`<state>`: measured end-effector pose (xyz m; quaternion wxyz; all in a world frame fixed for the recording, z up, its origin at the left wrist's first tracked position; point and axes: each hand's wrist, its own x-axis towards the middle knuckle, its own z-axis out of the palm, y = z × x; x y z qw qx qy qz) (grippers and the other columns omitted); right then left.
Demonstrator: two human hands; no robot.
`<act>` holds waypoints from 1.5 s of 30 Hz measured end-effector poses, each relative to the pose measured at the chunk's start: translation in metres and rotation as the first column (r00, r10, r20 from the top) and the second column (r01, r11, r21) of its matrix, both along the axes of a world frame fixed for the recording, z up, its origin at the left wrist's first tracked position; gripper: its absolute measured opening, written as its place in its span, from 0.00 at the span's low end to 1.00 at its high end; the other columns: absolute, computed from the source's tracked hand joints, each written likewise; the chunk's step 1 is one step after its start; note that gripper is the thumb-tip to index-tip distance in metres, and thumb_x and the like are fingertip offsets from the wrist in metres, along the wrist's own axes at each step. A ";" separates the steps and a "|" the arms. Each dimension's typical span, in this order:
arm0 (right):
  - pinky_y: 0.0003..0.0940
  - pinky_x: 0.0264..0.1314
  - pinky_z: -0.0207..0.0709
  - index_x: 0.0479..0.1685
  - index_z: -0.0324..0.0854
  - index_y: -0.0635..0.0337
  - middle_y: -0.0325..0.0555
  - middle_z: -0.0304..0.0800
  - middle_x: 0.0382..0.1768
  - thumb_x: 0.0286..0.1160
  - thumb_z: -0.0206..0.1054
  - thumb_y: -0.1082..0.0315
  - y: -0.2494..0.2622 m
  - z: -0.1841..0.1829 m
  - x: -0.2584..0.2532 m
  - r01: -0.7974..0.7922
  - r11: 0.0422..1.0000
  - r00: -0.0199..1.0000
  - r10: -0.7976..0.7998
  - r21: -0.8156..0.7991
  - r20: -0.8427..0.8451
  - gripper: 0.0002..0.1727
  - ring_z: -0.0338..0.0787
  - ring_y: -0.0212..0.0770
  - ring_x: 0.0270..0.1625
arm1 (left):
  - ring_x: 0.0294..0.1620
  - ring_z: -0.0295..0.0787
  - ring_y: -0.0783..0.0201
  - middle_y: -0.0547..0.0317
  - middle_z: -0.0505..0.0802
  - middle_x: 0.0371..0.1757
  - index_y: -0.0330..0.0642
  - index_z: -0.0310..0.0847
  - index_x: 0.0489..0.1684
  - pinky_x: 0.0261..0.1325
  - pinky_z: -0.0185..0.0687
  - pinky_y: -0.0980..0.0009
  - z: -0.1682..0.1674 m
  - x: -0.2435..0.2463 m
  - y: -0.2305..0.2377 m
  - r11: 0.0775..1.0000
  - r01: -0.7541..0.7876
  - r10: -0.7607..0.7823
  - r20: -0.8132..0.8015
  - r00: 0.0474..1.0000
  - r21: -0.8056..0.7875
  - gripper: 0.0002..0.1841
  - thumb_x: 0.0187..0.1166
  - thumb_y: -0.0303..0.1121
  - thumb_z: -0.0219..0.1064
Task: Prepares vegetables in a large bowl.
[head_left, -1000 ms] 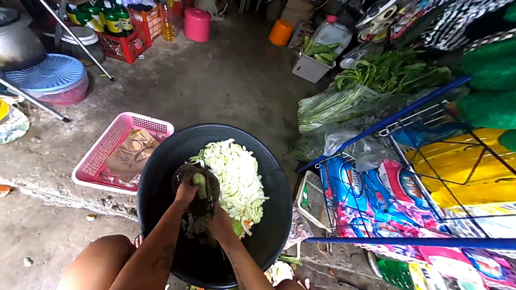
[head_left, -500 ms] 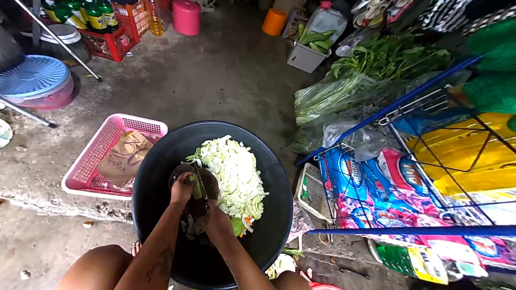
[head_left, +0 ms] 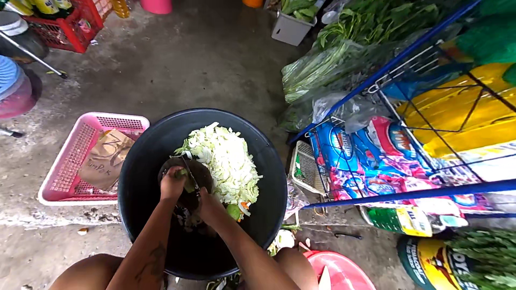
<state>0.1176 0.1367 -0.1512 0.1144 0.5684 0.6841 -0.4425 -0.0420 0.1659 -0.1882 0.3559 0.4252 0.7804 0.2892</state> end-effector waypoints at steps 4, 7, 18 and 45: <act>0.64 0.65 0.82 0.93 0.52 0.51 0.62 0.90 0.62 0.92 0.48 0.66 0.000 -0.018 -0.014 -0.009 0.999 0.999 0.007 0.032 0.053 0.30 0.90 0.63 0.65 | 0.67 0.88 0.49 0.43 0.86 0.71 0.43 0.83 0.69 0.67 0.85 0.49 -0.003 -0.002 0.000 1.000 -0.017 0.017 0.031 0.999 0.007 0.21 0.77 0.33 0.74; 0.64 0.63 0.83 0.91 0.54 0.51 0.62 0.90 0.61 0.91 0.48 0.67 -0.004 -0.022 -0.015 0.002 0.999 0.998 -0.005 0.036 0.058 0.29 0.91 0.63 0.64 | 0.65 0.89 0.49 0.43 0.85 0.72 0.43 0.82 0.69 0.63 0.88 0.49 -0.007 -0.002 -0.005 0.999 -0.053 0.052 0.071 0.996 0.009 0.21 0.77 0.32 0.75; 0.60 0.64 0.84 0.87 0.59 0.52 0.59 0.90 0.59 0.93 0.51 0.61 -0.019 0.010 0.014 -0.019 0.999 0.999 0.018 0.042 0.035 0.25 0.92 0.61 0.63 | 0.64 0.90 0.48 0.42 0.85 0.72 0.42 0.80 0.71 0.59 0.90 0.48 -0.010 -0.003 -0.003 0.997 -0.065 0.059 0.149 0.987 0.035 0.20 0.81 0.30 0.71; 0.61 0.63 0.84 0.84 0.62 0.52 0.60 0.90 0.59 0.93 0.50 0.61 -0.032 0.019 0.007 -0.011 0.998 0.999 0.009 0.062 0.039 0.24 0.92 0.60 0.63 | 0.66 0.89 0.47 0.46 0.84 0.75 0.46 0.78 0.75 0.59 0.89 0.44 -0.008 -0.005 -0.019 0.985 -0.167 0.150 0.300 0.942 0.032 0.19 0.86 0.30 0.66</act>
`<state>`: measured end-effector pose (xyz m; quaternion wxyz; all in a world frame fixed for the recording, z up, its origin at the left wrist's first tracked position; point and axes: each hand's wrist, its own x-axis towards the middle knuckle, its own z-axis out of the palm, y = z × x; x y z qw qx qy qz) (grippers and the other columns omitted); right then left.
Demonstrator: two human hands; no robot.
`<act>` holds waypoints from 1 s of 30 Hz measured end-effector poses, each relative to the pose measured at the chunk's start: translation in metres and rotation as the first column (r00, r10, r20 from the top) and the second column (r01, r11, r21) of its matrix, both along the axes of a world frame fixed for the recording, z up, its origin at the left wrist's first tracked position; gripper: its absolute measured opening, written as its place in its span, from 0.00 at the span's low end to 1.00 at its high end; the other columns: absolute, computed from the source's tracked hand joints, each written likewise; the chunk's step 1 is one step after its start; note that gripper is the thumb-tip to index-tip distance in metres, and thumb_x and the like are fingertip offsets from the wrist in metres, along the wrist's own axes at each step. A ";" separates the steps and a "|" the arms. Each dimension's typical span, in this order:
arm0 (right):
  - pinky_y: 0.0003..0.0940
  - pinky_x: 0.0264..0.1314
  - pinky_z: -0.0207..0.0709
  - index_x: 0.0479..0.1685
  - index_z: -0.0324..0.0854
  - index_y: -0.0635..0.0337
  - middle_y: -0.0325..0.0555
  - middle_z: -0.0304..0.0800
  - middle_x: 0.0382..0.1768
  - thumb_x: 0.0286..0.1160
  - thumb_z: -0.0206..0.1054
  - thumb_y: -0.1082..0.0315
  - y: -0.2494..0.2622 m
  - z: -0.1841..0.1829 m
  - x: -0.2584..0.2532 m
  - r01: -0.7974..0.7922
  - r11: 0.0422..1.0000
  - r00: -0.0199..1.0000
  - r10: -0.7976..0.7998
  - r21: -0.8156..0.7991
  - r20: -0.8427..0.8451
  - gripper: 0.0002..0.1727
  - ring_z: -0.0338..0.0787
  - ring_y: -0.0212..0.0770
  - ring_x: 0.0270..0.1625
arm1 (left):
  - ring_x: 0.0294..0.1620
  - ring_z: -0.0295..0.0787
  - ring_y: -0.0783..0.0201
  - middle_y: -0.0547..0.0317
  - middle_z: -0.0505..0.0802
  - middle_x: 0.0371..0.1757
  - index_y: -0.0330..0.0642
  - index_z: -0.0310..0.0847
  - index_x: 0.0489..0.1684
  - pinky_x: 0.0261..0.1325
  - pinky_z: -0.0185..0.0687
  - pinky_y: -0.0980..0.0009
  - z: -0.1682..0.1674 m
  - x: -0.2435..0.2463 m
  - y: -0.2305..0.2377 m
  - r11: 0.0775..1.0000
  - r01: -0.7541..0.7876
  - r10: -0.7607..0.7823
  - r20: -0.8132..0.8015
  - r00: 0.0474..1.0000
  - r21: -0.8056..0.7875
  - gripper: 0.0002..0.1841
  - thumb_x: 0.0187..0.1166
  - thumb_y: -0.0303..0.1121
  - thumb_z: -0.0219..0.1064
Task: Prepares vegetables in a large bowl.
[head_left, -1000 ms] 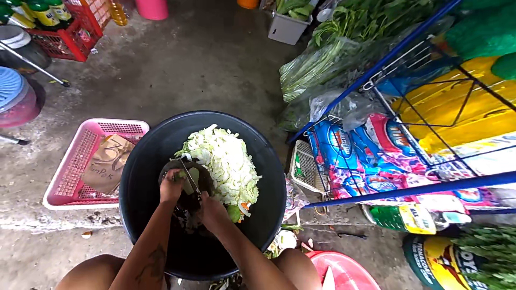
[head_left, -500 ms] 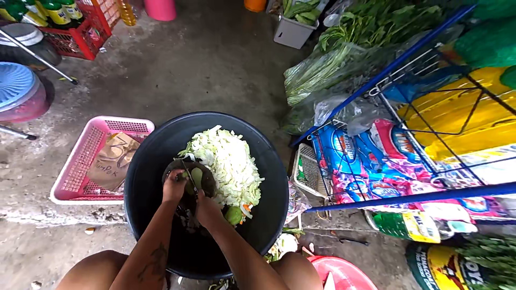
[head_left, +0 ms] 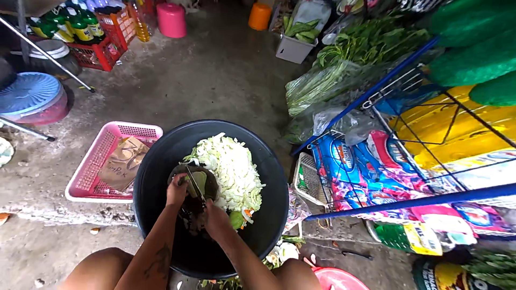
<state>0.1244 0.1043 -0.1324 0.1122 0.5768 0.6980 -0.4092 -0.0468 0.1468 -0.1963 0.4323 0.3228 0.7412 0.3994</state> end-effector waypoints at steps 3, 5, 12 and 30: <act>0.60 0.63 0.84 0.83 0.63 0.52 0.59 0.91 0.59 0.93 0.51 0.61 -0.006 -0.001 0.003 -0.001 1.000 1.000 0.001 0.007 0.008 0.23 0.92 0.60 0.62 | 0.65 0.89 0.46 0.43 0.83 0.75 0.44 0.75 0.77 0.58 0.90 0.44 -0.001 0.003 0.001 0.999 -0.028 0.028 0.006 1.000 0.014 0.21 0.86 0.31 0.66; 0.60 0.64 0.84 0.83 0.63 0.52 0.59 0.90 0.59 0.93 0.49 0.61 -0.009 -0.001 0.004 -0.004 1.000 1.000 0.004 0.008 0.015 0.23 0.92 0.60 0.63 | 0.64 0.90 0.45 0.42 0.83 0.75 0.42 0.74 0.77 0.57 0.90 0.44 -0.004 0.002 -0.001 0.999 -0.032 0.032 0.000 1.000 0.026 0.21 0.87 0.32 0.65; 0.60 0.66 0.84 0.87 0.60 0.50 0.59 0.89 0.64 0.94 0.46 0.63 -0.014 0.004 -0.002 -0.025 1.000 0.996 0.026 -0.015 0.080 0.24 0.91 0.60 0.65 | 0.62 0.90 0.44 0.38 0.85 0.71 0.38 0.77 0.73 0.58 0.91 0.45 -0.011 0.001 0.001 0.998 -0.049 0.049 0.008 0.999 -0.034 0.18 0.86 0.29 0.65; 0.58 0.66 0.83 0.85 0.61 0.52 0.58 0.90 0.60 0.94 0.47 0.62 -0.001 0.019 0.009 -0.030 1.000 0.996 0.030 -0.001 0.086 0.24 0.91 0.58 0.65 | 0.70 0.85 0.44 0.39 0.84 0.74 0.41 0.80 0.74 0.69 0.84 0.49 0.002 0.002 0.004 0.995 0.093 -0.083 -0.241 0.967 0.031 0.20 0.84 0.32 0.68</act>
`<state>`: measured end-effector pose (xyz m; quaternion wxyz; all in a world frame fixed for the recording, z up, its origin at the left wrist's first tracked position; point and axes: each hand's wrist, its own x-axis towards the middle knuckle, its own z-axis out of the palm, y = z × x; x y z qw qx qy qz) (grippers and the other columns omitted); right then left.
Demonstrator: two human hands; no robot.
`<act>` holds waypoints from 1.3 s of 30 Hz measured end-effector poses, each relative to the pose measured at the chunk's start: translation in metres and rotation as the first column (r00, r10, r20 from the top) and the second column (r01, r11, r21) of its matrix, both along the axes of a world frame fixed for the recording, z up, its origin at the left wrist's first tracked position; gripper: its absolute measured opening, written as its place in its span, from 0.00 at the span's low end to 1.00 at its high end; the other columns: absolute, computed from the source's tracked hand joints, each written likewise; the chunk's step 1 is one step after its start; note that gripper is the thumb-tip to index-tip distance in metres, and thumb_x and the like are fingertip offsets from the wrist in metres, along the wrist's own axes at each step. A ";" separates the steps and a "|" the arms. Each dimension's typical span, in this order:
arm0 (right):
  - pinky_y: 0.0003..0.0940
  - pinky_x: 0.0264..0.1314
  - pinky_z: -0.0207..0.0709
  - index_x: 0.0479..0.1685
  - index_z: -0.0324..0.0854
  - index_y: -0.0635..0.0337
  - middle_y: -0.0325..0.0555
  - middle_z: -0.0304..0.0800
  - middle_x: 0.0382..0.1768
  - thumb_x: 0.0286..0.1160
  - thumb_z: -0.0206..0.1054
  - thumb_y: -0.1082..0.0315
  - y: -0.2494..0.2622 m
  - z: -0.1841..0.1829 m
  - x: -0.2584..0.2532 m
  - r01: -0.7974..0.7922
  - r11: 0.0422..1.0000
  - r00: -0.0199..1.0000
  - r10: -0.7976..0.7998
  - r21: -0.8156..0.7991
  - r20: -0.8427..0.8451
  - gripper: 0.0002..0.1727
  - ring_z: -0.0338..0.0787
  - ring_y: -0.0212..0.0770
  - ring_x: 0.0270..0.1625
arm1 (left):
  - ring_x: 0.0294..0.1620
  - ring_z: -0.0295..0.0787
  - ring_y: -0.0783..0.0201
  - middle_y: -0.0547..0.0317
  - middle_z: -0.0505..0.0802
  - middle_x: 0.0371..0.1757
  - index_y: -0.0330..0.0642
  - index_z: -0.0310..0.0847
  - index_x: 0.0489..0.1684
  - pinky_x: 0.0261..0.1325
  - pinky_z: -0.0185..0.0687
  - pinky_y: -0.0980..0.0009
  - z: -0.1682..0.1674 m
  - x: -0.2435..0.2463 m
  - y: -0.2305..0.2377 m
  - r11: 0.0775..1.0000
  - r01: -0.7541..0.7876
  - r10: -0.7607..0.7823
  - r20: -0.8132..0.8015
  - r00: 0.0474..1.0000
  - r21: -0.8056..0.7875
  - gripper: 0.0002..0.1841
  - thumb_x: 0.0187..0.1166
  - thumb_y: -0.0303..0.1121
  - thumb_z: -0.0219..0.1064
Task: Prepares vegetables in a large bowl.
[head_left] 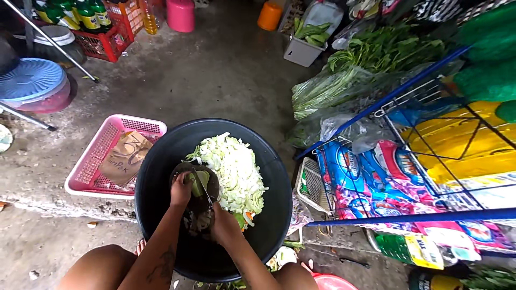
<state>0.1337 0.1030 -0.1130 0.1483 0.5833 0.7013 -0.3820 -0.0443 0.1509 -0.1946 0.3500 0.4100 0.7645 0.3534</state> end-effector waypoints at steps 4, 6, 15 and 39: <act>0.58 0.66 0.83 0.85 0.61 0.53 0.58 0.89 0.61 0.94 0.47 0.62 0.000 -0.002 -0.001 0.012 1.000 1.000 -0.012 0.012 0.002 0.24 0.91 0.58 0.65 | 0.69 0.86 0.45 0.39 0.84 0.74 0.42 0.79 0.74 0.67 0.84 0.48 0.001 -0.001 0.001 0.999 -0.025 0.026 0.041 0.999 -0.024 0.20 0.84 0.33 0.68; 0.59 0.65 0.83 0.86 0.61 0.53 0.59 0.90 0.61 0.94 0.47 0.61 -0.002 -0.003 -0.002 -0.005 1.000 1.000 0.005 0.012 0.000 0.24 0.91 0.59 0.64 | 0.68 0.86 0.45 0.39 0.83 0.74 0.42 0.78 0.75 0.66 0.86 0.48 -0.001 -0.002 0.000 0.999 -0.028 0.029 0.068 0.997 -0.022 0.21 0.84 0.33 0.68; 0.58 0.63 0.84 0.83 0.62 0.52 0.58 0.90 0.58 0.94 0.48 0.62 -0.006 0.005 -0.006 -0.028 1.000 0.999 0.028 -0.003 0.024 0.22 0.92 0.59 0.63 | 0.67 0.87 0.46 0.39 0.84 0.73 0.40 0.77 0.75 0.64 0.88 0.50 -0.005 -0.002 -0.002 0.998 -0.064 0.065 0.105 0.992 -0.007 0.20 0.86 0.30 0.65; 0.61 0.64 0.83 0.83 0.63 0.50 0.57 0.90 0.60 0.95 0.46 0.57 0.005 -0.010 0.011 0.158 0.987 0.986 -0.157 -0.013 0.059 0.22 0.92 0.58 0.64 | 0.86 0.70 0.41 0.35 0.74 0.85 0.41 0.68 0.86 0.87 0.66 0.47 -0.001 0.006 0.007 0.992 0.033 -0.037 -0.032 0.999 -0.126 0.35 0.79 0.41 0.74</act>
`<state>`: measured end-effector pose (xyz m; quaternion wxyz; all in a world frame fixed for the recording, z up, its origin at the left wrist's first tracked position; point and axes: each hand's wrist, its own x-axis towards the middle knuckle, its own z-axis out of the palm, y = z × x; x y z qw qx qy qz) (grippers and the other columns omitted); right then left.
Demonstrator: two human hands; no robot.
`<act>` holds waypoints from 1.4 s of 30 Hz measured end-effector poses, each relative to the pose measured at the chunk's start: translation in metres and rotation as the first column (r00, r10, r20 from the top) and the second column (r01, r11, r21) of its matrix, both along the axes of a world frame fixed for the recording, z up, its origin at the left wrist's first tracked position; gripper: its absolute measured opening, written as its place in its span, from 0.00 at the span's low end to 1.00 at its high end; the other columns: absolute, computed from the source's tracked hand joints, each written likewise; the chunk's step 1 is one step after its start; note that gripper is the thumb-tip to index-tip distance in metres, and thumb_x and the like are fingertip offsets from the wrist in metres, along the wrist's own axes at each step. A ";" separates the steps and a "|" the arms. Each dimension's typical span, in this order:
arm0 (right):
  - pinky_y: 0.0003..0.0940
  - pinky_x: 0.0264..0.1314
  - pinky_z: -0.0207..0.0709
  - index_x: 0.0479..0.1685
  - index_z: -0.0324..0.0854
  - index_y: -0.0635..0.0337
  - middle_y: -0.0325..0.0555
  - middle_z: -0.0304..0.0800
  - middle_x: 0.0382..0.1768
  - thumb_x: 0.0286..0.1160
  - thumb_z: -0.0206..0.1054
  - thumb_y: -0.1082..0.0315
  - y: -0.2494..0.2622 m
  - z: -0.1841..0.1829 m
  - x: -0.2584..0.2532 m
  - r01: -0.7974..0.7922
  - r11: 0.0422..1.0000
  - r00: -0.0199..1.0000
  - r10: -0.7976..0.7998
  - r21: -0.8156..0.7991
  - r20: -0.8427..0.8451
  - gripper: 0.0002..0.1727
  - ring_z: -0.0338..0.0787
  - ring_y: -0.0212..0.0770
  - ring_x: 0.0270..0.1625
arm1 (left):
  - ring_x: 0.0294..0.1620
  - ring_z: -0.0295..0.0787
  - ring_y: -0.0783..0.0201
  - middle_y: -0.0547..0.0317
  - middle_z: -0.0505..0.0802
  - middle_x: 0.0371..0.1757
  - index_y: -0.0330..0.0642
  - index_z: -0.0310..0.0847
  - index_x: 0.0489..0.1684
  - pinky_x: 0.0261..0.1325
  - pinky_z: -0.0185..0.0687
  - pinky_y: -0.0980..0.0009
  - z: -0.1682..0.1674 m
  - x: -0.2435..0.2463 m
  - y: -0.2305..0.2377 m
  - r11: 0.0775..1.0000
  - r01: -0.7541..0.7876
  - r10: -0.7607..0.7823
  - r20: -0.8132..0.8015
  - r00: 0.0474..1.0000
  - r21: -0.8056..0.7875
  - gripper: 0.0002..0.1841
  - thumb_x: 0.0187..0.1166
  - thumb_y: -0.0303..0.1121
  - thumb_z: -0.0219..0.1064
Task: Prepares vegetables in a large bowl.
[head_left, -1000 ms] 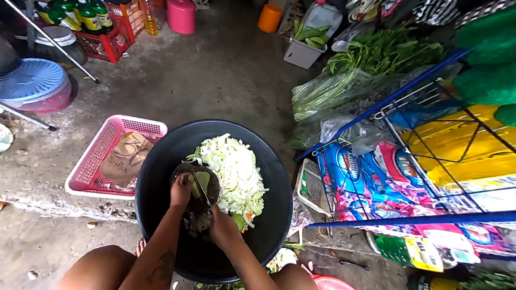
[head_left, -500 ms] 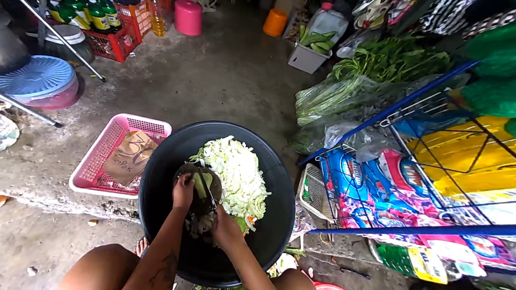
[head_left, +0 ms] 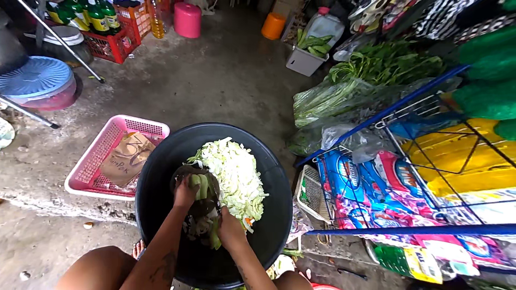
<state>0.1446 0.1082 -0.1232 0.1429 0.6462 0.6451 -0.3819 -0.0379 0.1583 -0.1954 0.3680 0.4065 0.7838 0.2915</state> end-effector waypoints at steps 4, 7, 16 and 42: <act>0.60 0.64 0.84 0.83 0.63 0.50 0.58 0.90 0.60 0.95 0.46 0.58 -0.006 -0.003 -0.003 -0.009 1.000 1.000 0.009 -0.006 0.013 0.22 0.92 0.59 0.64 | 0.87 0.65 0.33 0.33 0.67 0.89 0.49 0.67 0.89 0.85 0.65 0.42 0.003 0.003 0.006 0.993 0.081 -0.091 -0.127 0.988 -0.086 0.39 0.75 0.43 0.77; 0.61 0.66 0.83 0.85 0.62 0.50 0.58 0.90 0.61 0.95 0.47 0.59 -0.008 -0.006 -0.004 0.004 0.999 1.000 -0.004 -0.032 -0.015 0.23 0.91 0.60 0.66 | 0.87 0.59 0.27 0.29 0.57 0.91 0.59 0.65 0.91 0.81 0.70 0.40 0.016 0.012 0.011 0.956 0.181 -0.239 -0.257 0.936 -0.231 0.39 0.75 0.41 0.75; 0.62 0.66 0.82 0.84 0.62 0.49 0.58 0.90 0.62 0.94 0.48 0.60 -0.008 -0.004 -0.005 0.004 0.999 0.999 -0.007 -0.052 -0.048 0.23 0.91 0.59 0.66 | 0.80 0.70 0.26 0.26 0.60 0.89 0.49 0.60 0.89 0.74 0.77 0.38 0.027 0.004 0.025 0.934 0.165 -0.237 -0.205 0.949 -0.318 0.44 0.70 0.42 0.79; 0.59 0.63 0.84 0.87 0.58 0.49 0.58 0.90 0.60 0.93 0.47 0.63 -0.017 0.017 -0.035 -0.104 0.995 0.994 0.103 0.006 0.041 0.25 0.92 0.59 0.64 | 0.63 0.88 0.45 0.38 0.85 0.68 0.39 0.73 0.77 0.59 0.88 0.45 0.000 -0.010 0.002 0.975 -0.224 0.204 0.425 0.882 -0.003 0.22 0.86 0.33 0.67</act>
